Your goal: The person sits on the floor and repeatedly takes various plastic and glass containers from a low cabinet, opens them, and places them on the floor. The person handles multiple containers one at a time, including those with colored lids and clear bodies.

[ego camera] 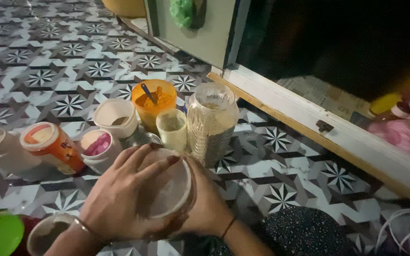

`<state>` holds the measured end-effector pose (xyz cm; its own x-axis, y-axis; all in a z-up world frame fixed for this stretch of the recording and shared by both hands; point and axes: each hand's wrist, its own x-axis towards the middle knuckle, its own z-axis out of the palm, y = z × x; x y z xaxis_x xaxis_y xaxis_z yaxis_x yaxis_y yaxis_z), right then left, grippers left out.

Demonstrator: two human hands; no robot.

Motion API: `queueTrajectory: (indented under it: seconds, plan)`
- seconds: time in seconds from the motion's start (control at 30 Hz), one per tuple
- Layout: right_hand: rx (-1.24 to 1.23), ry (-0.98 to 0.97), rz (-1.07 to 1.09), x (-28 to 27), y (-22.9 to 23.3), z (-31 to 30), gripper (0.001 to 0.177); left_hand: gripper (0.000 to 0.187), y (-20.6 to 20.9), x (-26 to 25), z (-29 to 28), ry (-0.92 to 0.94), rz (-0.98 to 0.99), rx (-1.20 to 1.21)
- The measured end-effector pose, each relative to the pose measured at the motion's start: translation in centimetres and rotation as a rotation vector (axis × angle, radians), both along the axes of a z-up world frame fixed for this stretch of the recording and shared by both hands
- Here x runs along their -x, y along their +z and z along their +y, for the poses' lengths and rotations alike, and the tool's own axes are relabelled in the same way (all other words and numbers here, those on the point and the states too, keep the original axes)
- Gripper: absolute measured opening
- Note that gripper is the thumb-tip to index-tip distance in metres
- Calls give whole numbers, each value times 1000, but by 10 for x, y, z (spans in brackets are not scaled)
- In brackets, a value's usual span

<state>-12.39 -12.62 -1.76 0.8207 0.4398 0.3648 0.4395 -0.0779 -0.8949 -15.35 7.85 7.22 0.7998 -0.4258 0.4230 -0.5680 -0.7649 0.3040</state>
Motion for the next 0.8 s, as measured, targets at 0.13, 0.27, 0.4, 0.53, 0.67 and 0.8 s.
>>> queueTrajectory:
  seconds: [0.13, 0.27, 0.4, 0.53, 0.67, 0.8]
  plan:
    - [-22, -37, -101, 3, -3, 0, 120, 85, -11, -2, 2, -26, -121, -27]
    - [-84, -154, -96, 10, 4, 16, 103, 86, -16, 0, -8, 182, -182, -65]
    - [8, -419, -43, 20, 0, 49, 77, 83, -27, 10, -36, 519, -240, 2]
    - [-139, -302, -52, 19, -7, 40, 66, 89, -33, 17, -41, 610, -119, 24]
    - [-301, -186, 51, 18, 1, 38, 74, 87, -32, 17, -29, 555, -90, -77]
    - [-33, -273, -103, 23, 11, 30, 94, 80, -38, 23, -10, 476, 118, 4]
